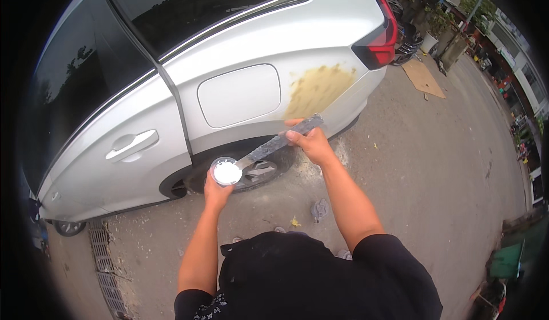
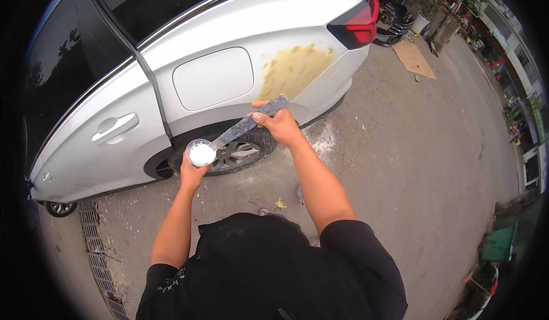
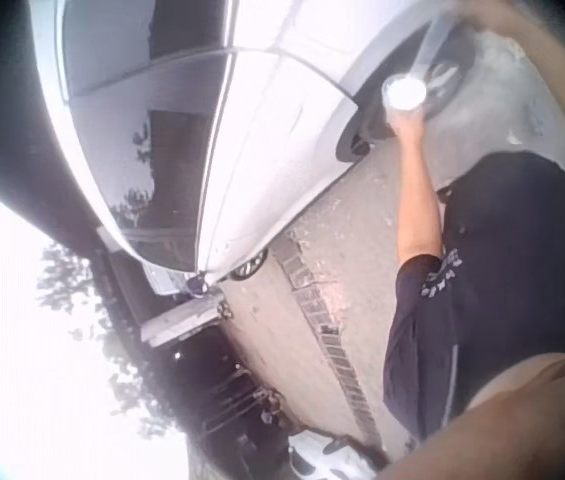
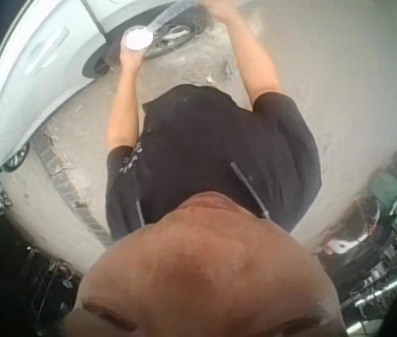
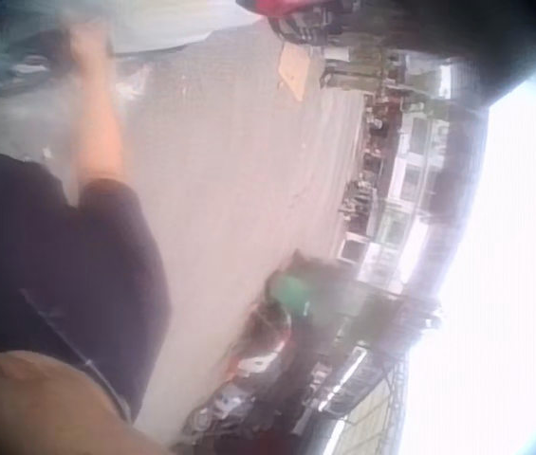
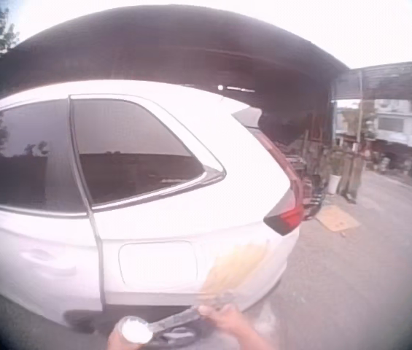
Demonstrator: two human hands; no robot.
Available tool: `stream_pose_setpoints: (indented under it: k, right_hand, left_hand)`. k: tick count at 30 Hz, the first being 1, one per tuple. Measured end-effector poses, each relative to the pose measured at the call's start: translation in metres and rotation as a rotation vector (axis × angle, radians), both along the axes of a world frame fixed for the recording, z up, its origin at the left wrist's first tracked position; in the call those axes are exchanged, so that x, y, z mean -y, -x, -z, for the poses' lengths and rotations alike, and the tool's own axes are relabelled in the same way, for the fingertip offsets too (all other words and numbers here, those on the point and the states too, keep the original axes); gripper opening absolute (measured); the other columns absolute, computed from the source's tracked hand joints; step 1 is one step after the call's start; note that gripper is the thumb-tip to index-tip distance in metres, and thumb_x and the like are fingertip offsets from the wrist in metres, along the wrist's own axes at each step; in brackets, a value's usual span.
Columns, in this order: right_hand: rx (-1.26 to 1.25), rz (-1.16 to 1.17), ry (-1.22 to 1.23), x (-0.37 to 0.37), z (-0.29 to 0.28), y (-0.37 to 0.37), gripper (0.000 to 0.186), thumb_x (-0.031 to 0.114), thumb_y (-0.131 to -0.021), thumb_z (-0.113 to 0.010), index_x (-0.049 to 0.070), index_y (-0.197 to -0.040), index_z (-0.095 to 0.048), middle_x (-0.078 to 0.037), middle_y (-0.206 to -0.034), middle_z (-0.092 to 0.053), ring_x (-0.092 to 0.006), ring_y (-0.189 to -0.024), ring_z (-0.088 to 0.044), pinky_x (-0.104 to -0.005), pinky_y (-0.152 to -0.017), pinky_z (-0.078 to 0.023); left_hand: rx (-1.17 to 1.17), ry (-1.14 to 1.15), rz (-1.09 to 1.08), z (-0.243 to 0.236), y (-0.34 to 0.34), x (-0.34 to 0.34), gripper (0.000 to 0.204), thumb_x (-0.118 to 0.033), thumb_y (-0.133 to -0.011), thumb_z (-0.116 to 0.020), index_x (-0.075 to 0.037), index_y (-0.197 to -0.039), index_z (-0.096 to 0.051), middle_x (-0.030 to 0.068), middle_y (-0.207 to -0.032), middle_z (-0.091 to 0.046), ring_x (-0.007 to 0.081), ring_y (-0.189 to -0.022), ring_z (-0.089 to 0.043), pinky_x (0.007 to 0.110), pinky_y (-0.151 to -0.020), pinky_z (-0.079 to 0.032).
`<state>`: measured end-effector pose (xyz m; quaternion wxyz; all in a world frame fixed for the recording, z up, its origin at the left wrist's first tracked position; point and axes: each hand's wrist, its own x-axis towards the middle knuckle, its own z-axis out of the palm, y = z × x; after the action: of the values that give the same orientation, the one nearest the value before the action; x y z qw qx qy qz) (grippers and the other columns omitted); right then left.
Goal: The person uses a metal spreader to apply a white paste from a small container onto a discolored area on the rear side panel of a white car. They repeatedly scoop the paste and spread it over the affected surface near the fuel door and taillight.
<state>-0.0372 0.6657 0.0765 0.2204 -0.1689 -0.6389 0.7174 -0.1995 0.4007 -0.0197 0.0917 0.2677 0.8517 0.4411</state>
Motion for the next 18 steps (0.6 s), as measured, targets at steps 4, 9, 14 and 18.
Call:
stream_pose_setpoints:
  k: [4,9,14,18]
  right_hand:
    - [0.031,-0.114,-0.168,0.025,-0.031,-0.018,0.041,0.021,-0.084,-0.073,0.000,-0.117,-0.061,-0.008,-0.096,-0.070,-0.0156,-0.090,-0.064,-0.0304,-0.081,-0.049]
    - [0.107,-0.191,-0.432,0.062,-0.048,-0.031,0.037,0.021,-0.081,-0.073,0.004,-0.113,-0.065,-0.013,-0.097,-0.071,-0.0223,-0.090,-0.067,-0.0327,-0.083,-0.050]
    - [0.108,-0.163,-0.581,0.090,-0.056,-0.046,0.041,0.023,-0.082,-0.071,0.003,-0.117,-0.063,-0.017,-0.101,-0.069,-0.0295,-0.097,-0.066,-0.0359,-0.085,-0.050]
    - [0.033,-0.090,-0.582,0.121,-0.067,-0.060,0.040,0.022,-0.081,-0.070,0.003,-0.115,-0.061,-0.019,-0.091,-0.067,-0.0349,-0.086,-0.065,-0.0386,-0.076,-0.050]
  left_hand:
    - [0.054,-0.095,0.136,0.006,-0.033,0.000,0.071,-0.007,-0.064,-0.077,-0.002,-0.128,-0.046,0.0152,-0.121,-0.059,0.0274,-0.114,-0.056,0.035,-0.098,-0.043]
    - [0.135,-0.126,0.294,0.031,-0.063,0.014,0.072,-0.009,-0.064,-0.078,-0.001,-0.128,-0.046,0.0141,-0.122,-0.056,0.0265,-0.114,-0.055,0.035,-0.099,-0.042]
    - [0.190,-0.160,0.420,0.032,-0.086,0.021,0.073,-0.010,-0.064,-0.080,-0.002,-0.128,-0.045,0.0144,-0.124,-0.055,0.0258,-0.113,-0.055,0.035,-0.098,-0.042]
    - [0.232,-0.163,0.584,0.033,-0.101,0.035,0.069,-0.007,-0.065,-0.080,-0.002,-0.124,-0.046,0.0104,-0.115,-0.057,0.0218,-0.104,-0.056,0.033,-0.092,-0.044]
